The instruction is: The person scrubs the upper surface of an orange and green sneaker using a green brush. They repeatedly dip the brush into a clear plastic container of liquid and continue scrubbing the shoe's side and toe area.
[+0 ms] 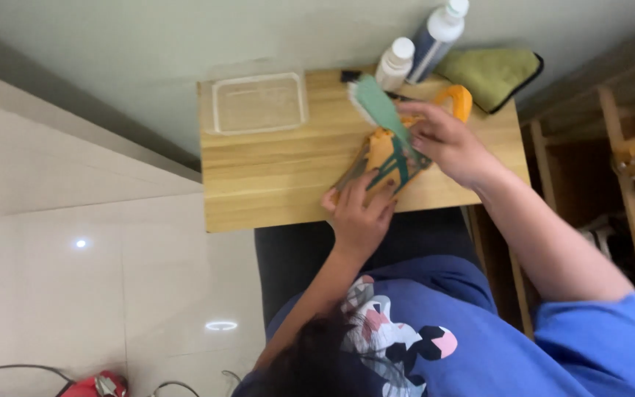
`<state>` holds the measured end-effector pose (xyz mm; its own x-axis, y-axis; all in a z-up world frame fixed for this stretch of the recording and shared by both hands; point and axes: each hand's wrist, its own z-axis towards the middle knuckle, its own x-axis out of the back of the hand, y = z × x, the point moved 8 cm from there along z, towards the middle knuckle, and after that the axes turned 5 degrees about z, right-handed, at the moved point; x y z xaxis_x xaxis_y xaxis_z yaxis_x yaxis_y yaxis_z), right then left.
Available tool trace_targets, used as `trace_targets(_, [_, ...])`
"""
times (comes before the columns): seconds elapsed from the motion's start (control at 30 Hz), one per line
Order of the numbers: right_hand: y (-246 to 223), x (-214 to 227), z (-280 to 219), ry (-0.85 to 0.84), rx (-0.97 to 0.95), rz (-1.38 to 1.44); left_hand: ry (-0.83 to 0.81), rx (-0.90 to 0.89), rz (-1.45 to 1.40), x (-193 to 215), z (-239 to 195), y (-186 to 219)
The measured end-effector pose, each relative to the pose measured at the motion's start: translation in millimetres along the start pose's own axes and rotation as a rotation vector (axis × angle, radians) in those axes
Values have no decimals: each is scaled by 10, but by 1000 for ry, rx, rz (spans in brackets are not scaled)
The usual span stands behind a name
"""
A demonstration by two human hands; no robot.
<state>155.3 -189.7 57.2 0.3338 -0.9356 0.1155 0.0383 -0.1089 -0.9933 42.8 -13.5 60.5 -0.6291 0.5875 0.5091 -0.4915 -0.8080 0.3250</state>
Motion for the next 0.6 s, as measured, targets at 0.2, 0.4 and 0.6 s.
trace_targets(0.2, [385,596,-1243,380,-34,-155,-17,7,8,-103,10,59])
trace_targets(0.4, [-181,160,-1281,413,207,-626,-11,17,22,16,113,143])
trace_targets(0.6, [304,164,-1275,474,533,-935,-2,14,37,69,88,103])
